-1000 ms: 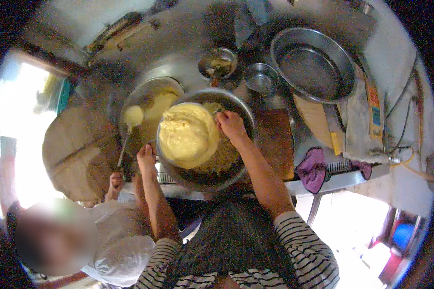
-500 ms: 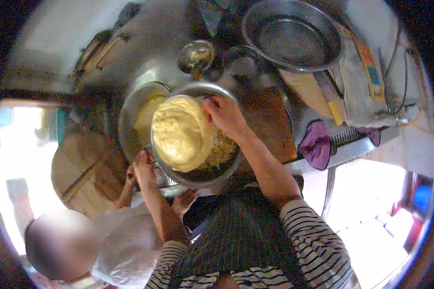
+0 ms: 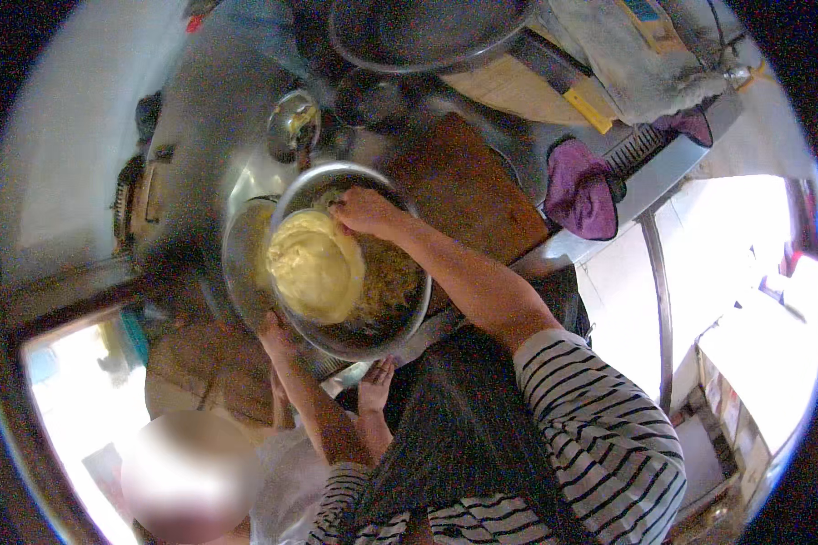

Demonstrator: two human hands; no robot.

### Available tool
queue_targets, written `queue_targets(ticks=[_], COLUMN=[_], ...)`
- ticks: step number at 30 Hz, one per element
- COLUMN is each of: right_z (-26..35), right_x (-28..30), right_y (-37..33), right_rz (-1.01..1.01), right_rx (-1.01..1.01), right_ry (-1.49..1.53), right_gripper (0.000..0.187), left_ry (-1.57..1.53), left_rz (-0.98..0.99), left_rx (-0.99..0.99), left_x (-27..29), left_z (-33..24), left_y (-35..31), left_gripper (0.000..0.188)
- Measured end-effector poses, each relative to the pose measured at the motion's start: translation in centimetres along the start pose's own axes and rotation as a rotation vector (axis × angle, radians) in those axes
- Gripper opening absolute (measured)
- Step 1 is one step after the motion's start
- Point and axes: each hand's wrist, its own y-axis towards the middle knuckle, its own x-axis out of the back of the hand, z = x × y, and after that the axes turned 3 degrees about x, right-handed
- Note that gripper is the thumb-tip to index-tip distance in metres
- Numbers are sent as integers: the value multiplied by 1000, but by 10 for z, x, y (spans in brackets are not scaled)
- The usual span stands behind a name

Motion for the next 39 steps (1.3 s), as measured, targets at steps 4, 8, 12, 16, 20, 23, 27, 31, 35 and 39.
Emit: queue_targets(ticks=[4, 8, 12, 16, 20, 23, 27, 31, 35, 39], right_z=[-21, -24, -9, -19, -16, -17, -18, 1, 51, 59], right_x=[2, 8, 8, 6, 14, 13, 24, 33, 73, 70], right_y=[11, 0, 6, 6, 10, 11, 2, -11, -51, -53], right_rz=[-116, 94, -35, -58, -52, -74, -34, -47, 119, 134], right_rx=[123, 127, 72, 91, 103, 150, 200, 284, 171, 216], right_ry=[11, 282, 281, 148, -103, -204, -261, -173, 78, 160], right_gripper=[38, 37, 39, 42, 32, 28, 26, 37, 37, 38], left_ry=[-448, -469, -167, -387, -202, 124, -228, 18, -136, -470], left_rz=[-75, -35, 18, -8, -54, 18, 6, 85, 196, 250], left_rx=[390, 351, 112, 433, 533, 419, 329, 285, 308, 381], left_x=[-28, -21, -23, -36, -51, -38, -40, -15, -5, 21], left_z=[-18, -4, -11, -60, -102, -81, -64, -48, -75, -70], left_y=[1, 1, 2, -12, -20, -10, -18, -17, -16, -3], left_gripper=[21, 18, 15, 17, 23, 27, 27, 23, 22, 20])
